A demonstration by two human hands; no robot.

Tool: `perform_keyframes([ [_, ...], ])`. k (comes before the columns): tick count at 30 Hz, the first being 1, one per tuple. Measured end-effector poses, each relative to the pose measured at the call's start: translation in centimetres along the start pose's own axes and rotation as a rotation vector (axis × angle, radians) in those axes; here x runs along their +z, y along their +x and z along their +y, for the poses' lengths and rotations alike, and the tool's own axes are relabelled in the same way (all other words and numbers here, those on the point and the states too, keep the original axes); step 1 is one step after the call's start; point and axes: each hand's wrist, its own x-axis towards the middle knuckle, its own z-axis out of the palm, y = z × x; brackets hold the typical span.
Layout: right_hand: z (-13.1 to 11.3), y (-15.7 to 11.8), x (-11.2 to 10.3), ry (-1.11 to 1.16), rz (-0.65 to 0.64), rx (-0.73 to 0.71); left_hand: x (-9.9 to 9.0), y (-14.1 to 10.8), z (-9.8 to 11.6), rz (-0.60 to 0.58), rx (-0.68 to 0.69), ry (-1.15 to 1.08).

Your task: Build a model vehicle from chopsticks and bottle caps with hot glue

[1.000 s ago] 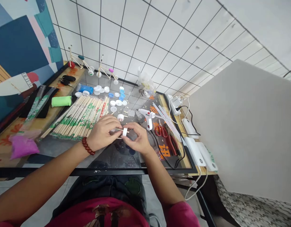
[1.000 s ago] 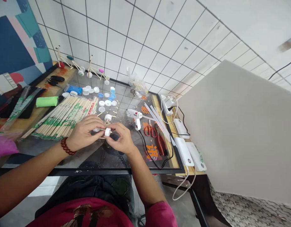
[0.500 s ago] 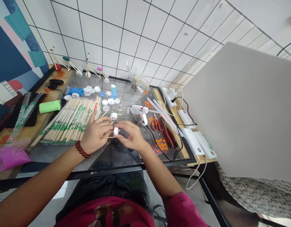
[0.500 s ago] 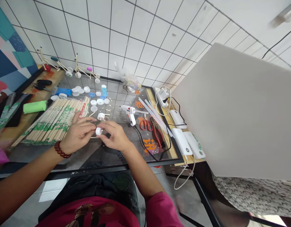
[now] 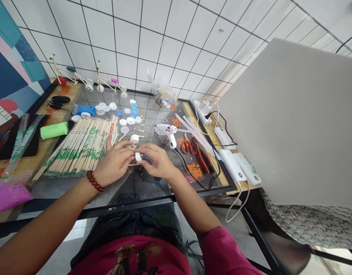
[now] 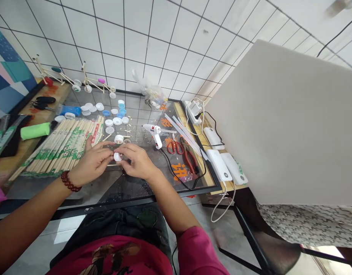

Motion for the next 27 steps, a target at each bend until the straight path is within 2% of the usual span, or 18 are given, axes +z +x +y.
perform_keyframes([
  [7,0.19,-0.09,0.09,0.024,-0.029,0.028,-0.23,0.07,0.36,0.047,-0.037,-0.001],
  [21,0.28,-0.14,0.44,0.031,-0.015,-0.006,-0.08,0.04,0.35,-0.078,-0.044,0.073],
  [27,0.16,-0.05,0.11,0.049,0.008,0.026,-0.23,0.02,0.72,-0.007,-0.052,0.056],
])
